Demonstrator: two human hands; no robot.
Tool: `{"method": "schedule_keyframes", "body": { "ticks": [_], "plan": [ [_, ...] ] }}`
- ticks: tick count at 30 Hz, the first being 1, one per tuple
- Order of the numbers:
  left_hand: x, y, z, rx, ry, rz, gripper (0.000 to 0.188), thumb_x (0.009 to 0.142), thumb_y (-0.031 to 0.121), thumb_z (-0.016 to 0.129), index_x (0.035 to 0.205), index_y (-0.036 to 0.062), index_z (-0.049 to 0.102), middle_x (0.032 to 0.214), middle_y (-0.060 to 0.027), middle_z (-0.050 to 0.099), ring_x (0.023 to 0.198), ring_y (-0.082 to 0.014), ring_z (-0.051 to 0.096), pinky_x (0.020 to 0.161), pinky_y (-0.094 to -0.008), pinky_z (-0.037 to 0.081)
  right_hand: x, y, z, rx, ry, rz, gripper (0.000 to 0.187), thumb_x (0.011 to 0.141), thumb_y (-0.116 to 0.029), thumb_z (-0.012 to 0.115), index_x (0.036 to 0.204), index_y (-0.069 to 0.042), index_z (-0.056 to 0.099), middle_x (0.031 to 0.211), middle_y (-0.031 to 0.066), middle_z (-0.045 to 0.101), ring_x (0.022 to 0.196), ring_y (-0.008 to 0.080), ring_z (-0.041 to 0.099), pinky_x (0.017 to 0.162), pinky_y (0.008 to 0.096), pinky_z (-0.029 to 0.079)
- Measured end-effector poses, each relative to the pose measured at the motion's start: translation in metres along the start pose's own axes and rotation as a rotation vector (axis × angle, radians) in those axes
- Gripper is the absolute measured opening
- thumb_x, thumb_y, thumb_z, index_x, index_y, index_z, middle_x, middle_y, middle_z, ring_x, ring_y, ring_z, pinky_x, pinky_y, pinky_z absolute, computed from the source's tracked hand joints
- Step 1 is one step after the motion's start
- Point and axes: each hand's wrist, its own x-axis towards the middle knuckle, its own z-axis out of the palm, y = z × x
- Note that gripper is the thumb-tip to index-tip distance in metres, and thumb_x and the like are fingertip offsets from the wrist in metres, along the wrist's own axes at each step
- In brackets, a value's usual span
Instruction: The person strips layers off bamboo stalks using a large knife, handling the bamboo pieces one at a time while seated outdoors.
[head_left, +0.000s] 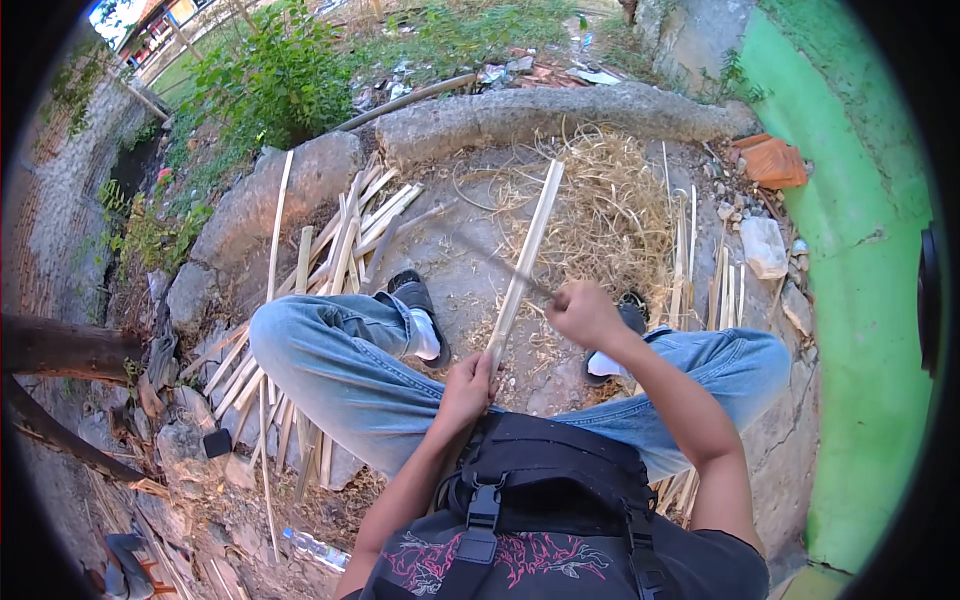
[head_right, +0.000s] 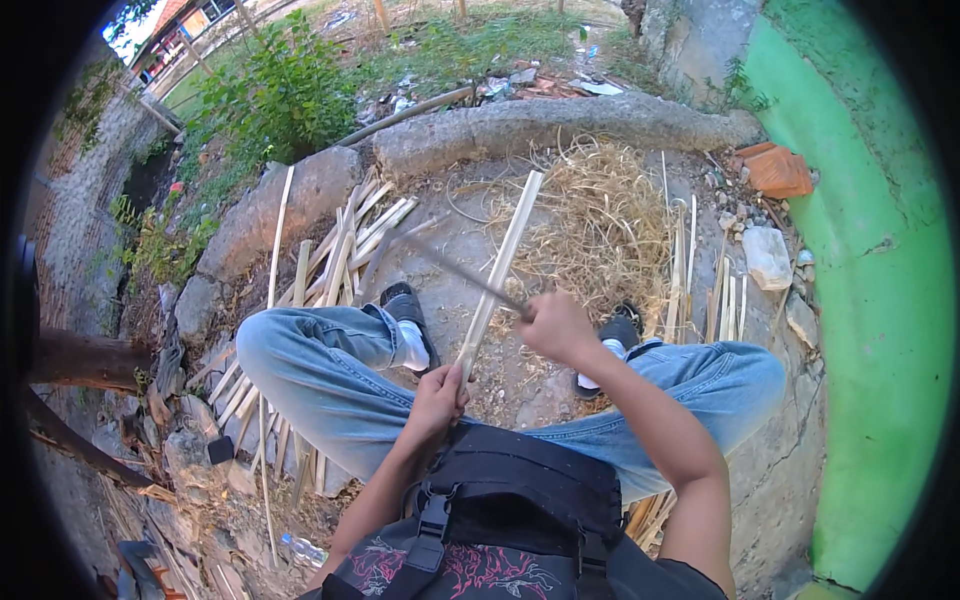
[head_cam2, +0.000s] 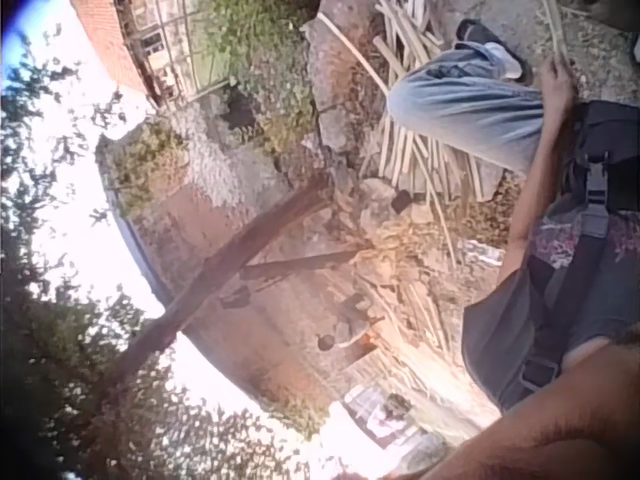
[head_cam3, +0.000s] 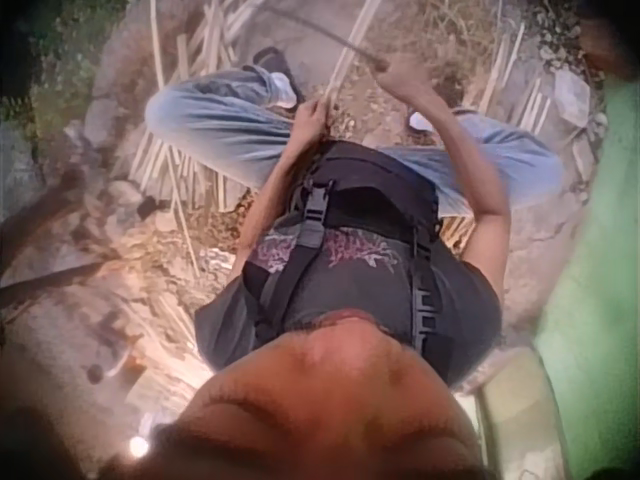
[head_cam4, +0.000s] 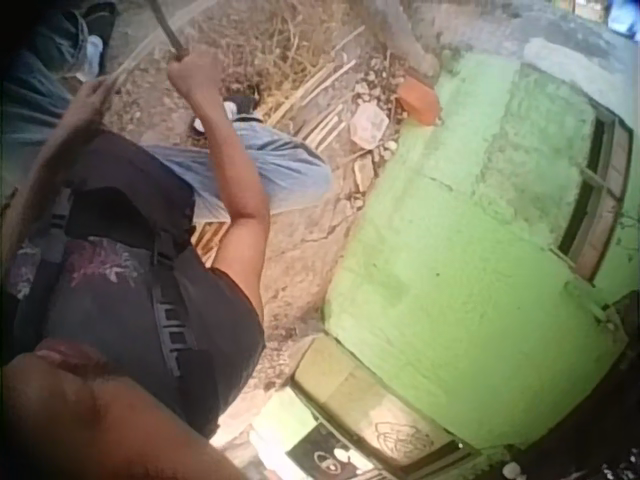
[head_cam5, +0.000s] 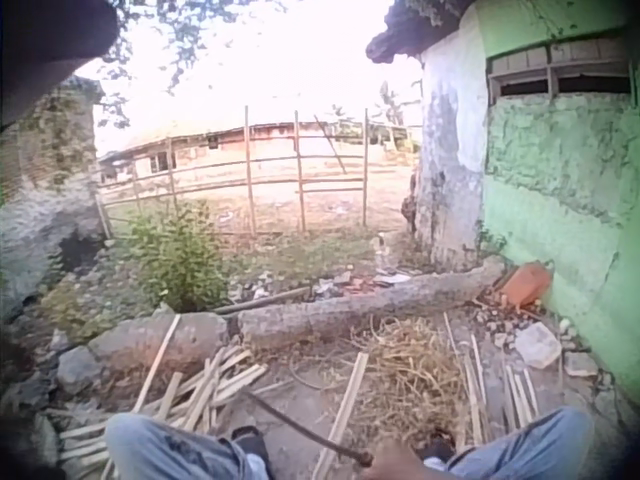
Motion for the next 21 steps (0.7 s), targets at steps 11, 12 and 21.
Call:
{"method": "schedule_keyframes", "body": {
  "ticks": [11, 12, 21],
  "plan": [
    [-0.009, -0.017, -0.002, 0.178, 0.046, 0.242, 0.03, 0.099, 0.026, 0.042, 0.086, 0.0025, 0.054, 0.053, 0.0041, 0.04, 0.042, -0.0045, 0.036, 0.038, -0.0218, 0.028, 0.016, 0.04, 0.009, -0.337, 0.007, 0.044, 0.025, 0.072, -0.023, 0.061, 0.075, 0.001, 0.067, 0.075, 0.023, 0.065, 0.078, 0.0369, 0.066, 0.075, 0.0442, 0.053],
    [-0.008, -0.025, -0.003, 0.22, 0.045, 0.247, 0.03, 0.099, 0.025, 0.043, 0.083, 0.0025, 0.054, 0.054, 0.0041, 0.04, 0.044, -0.0043, 0.036, 0.04, -0.0222, 0.028, 0.032, 0.062, -0.005, -0.3, 0.133, 0.209, 0.026, 0.072, -0.023, 0.06, 0.075, 0.002, 0.067, 0.076, 0.0236, 0.065, 0.078, 0.0368, 0.066, 0.075, 0.0441, 0.053],
    [-0.004, -0.013, 0.003, 0.311, 0.073, 0.253, 0.034, 0.099, 0.026, 0.043, 0.076, 0.0031, 0.051, 0.055, 0.0036, 0.042, 0.048, -0.0044, 0.038, 0.043, -0.0232, 0.029, 0.06, 0.108, -0.054, 0.036, 0.444, 0.484, 0.034, 0.073, -0.027, 0.061, 0.079, 0.005, 0.067, 0.074, 0.0239, 0.065, 0.072, 0.0344, 0.066, 0.066, 0.0426, 0.049]
  ]
}}
